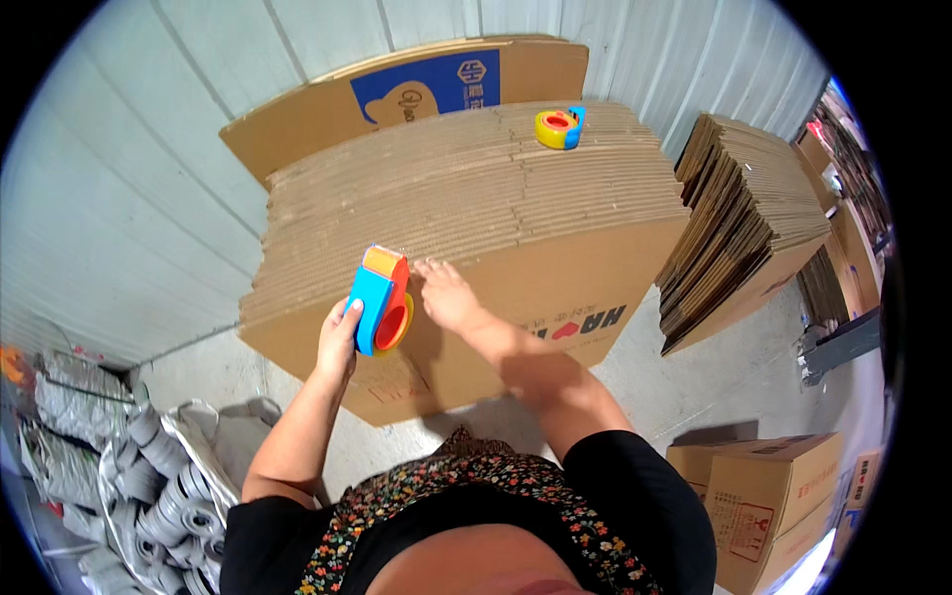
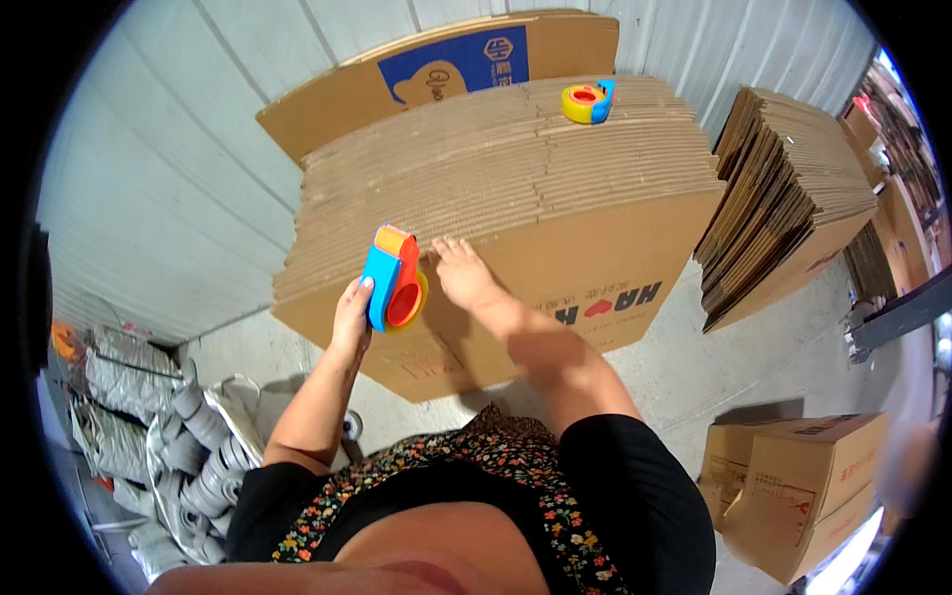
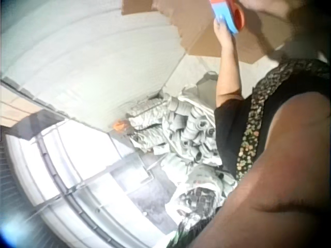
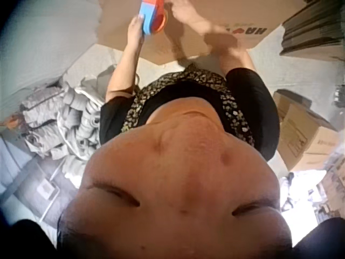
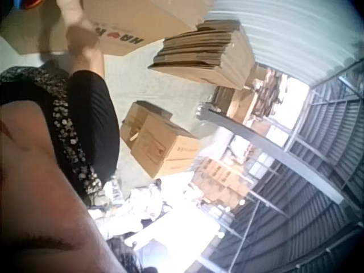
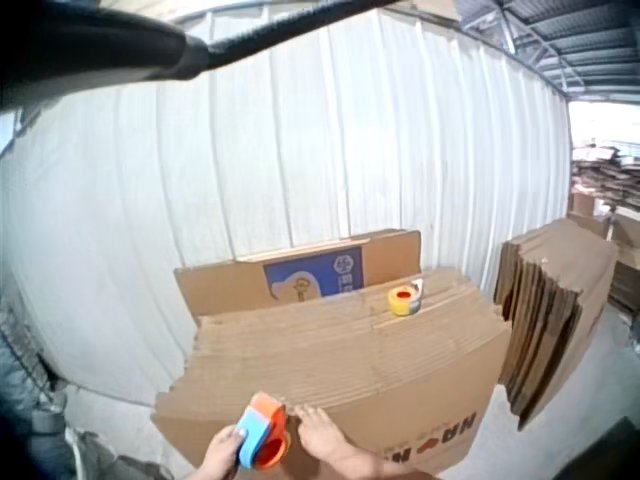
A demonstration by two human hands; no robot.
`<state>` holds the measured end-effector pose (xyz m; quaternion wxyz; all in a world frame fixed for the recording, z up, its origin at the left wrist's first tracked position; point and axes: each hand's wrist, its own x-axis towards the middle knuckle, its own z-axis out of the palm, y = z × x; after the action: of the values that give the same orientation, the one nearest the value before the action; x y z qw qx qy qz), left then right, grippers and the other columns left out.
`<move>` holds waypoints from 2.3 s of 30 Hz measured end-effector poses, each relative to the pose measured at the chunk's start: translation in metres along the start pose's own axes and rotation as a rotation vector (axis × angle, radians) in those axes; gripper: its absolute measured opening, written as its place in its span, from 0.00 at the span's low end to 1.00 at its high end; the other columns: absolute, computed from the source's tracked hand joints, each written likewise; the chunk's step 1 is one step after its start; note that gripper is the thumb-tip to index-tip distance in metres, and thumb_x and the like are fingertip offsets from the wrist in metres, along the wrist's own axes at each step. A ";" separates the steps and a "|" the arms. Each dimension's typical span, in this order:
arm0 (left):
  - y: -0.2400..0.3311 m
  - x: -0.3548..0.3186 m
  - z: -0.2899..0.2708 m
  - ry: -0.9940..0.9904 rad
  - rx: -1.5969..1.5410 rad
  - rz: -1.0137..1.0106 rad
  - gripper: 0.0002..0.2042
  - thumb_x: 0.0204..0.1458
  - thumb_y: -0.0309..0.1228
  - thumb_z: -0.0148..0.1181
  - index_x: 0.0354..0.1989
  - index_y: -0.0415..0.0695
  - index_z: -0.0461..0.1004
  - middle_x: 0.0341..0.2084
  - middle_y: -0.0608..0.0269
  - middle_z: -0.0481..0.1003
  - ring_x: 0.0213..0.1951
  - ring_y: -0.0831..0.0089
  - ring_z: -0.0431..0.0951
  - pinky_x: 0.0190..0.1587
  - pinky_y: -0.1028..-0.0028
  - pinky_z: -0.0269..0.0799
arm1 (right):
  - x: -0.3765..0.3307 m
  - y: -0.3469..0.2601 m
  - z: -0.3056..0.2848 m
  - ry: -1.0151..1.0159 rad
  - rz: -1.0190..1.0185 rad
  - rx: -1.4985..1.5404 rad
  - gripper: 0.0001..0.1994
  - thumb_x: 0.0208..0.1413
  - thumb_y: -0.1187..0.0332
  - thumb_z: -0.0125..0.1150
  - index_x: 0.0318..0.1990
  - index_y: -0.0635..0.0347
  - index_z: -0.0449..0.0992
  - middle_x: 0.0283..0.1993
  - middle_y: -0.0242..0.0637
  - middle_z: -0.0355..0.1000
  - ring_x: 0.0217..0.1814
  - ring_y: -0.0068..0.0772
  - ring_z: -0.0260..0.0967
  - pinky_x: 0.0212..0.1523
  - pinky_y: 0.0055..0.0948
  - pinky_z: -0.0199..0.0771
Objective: The person assembles and packs gray electric kettles into a cardboard box. They pick up a kettle body, attach a lid, wrap the unit in a plastic bag, and place it into a box. The process is repeated for multiple units until the box is full, after which the person seals the box with tape.
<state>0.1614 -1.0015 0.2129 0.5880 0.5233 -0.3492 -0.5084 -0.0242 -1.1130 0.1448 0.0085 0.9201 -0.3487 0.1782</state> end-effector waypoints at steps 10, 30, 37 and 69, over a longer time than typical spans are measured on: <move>-0.017 0.051 -0.017 -0.210 0.526 0.139 0.17 0.52 0.38 0.56 0.43 0.37 0.73 0.32 0.59 0.75 0.35 0.76 0.73 0.40 0.74 0.69 | -0.060 -0.067 -0.027 -0.109 0.039 0.109 0.10 0.45 0.59 0.58 0.29 0.56 0.74 0.32 0.36 0.67 0.38 0.38 0.64 0.39 0.34 0.69; -0.003 -0.172 0.218 -1.225 1.414 0.738 0.23 0.44 0.51 0.58 0.43 0.48 0.75 0.37 0.54 0.76 0.42 0.59 0.75 0.46 0.65 0.70 | -0.626 -0.256 -0.323 -0.128 0.726 -0.011 0.09 0.44 0.59 0.58 0.25 0.53 0.73 0.28 0.35 0.66 0.38 0.40 0.67 0.36 0.35 0.70; -0.073 -0.265 0.287 -1.350 1.373 0.746 0.22 0.44 0.51 0.58 0.42 0.49 0.75 0.35 0.53 0.76 0.38 0.60 0.76 0.42 0.64 0.71 | -0.753 -0.323 -0.304 0.822 1.808 -0.471 0.19 0.49 0.68 0.57 0.49 0.64 0.69 0.45 0.52 0.69 0.50 0.53 0.63 0.52 0.41 0.63; -0.335 -0.246 0.189 -1.723 1.299 0.577 0.22 0.53 0.45 0.50 0.53 0.46 0.67 0.34 0.52 0.76 0.37 0.58 0.76 0.45 0.64 0.70 | -0.641 -0.299 -0.079 -0.876 1.693 0.545 0.37 0.53 0.46 0.46 0.65 0.56 0.46 0.68 0.53 0.41 0.67 0.53 0.45 0.61 0.43 0.54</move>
<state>-0.1534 -0.7917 -0.0430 -0.1397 0.1034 -0.9480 -0.2665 -0.3014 -0.4664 0.0373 -0.4634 0.3225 -0.8105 -0.1563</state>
